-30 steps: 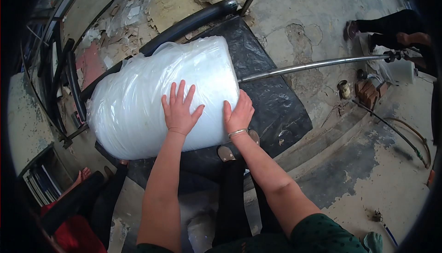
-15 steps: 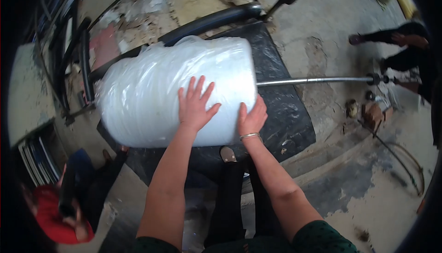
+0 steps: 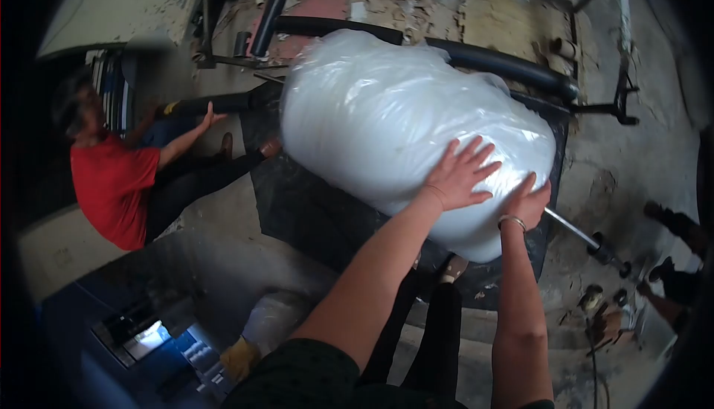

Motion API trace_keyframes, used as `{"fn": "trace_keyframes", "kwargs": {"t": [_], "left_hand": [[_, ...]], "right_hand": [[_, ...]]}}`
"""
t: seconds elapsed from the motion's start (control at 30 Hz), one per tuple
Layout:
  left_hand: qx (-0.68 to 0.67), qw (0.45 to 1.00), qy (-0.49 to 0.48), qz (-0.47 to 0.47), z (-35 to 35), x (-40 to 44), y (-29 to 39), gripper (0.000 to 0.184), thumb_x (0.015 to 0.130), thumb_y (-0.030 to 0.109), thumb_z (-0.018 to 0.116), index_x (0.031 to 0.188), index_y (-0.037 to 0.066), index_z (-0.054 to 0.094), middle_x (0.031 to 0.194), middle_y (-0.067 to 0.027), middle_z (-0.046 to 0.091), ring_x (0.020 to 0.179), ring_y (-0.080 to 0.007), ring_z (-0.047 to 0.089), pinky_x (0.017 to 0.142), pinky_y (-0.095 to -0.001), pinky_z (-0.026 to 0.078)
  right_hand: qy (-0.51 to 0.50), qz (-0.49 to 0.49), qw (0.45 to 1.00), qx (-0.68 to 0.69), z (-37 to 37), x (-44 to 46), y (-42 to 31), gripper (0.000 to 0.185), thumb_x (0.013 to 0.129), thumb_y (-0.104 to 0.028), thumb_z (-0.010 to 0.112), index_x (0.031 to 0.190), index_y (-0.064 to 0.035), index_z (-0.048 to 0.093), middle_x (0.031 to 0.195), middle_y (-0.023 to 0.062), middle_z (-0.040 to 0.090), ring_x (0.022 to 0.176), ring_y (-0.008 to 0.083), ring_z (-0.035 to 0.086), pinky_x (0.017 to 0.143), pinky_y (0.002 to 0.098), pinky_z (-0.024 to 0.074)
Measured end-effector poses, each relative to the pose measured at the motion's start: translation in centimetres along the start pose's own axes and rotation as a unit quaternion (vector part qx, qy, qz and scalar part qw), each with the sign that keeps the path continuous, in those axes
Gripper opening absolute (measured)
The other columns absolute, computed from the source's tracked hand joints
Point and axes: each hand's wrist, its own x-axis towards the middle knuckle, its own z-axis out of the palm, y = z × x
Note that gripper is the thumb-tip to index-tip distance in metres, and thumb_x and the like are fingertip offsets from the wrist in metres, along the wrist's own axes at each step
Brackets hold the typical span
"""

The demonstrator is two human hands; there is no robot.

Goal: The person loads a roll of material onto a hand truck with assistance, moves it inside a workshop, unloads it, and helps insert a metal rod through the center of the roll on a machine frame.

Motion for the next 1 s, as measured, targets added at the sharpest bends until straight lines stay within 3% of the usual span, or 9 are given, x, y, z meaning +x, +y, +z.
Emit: {"fn": "trace_keyframes", "kwargs": {"t": [0.3,0.73,1.0], "left_hand": [[-0.019,1.000,0.004,0.004,-0.5,-0.4,-0.5,0.065,0.082,0.058,0.047,0.138,0.026,0.038,0.150,-0.0027,0.023,0.140,-0.0268,0.013,0.108,-0.0573,0.011],[-0.020,1.000,-0.005,-0.001,-1.1,-0.1,-0.3,0.065,0.083,0.058,0.045,0.139,0.026,0.037,0.150,-0.0016,0.022,0.141,-0.0252,0.011,0.109,-0.0553,0.010],[-0.023,0.997,0.046,-0.050,-0.9,1.2,-0.3,0.065,0.083,0.056,0.048,0.139,0.023,0.038,0.149,-0.0048,0.025,0.140,-0.0254,0.014,0.109,-0.0528,0.012]], "right_hand": [[-0.017,-0.019,0.999,-0.019,0.6,0.3,0.2,0.063,0.090,-0.052,0.042,0.128,-0.0014,0.045,0.123,0.0215,0.052,0.110,0.0379,0.053,0.089,0.0459,0.0435],[-0.031,0.001,0.999,-0.034,-0.3,0.3,-1.0,0.064,0.089,-0.054,0.039,0.129,-0.0046,0.044,0.124,0.0181,0.052,0.108,0.0372,0.054,0.086,0.0463,0.0445],[-0.010,-0.055,0.996,-0.062,0.3,2.5,-2.6,0.062,0.089,-0.054,0.040,0.128,-0.0064,0.047,0.120,0.0170,0.055,0.105,0.0373,0.056,0.084,0.0480,0.0453]]}}
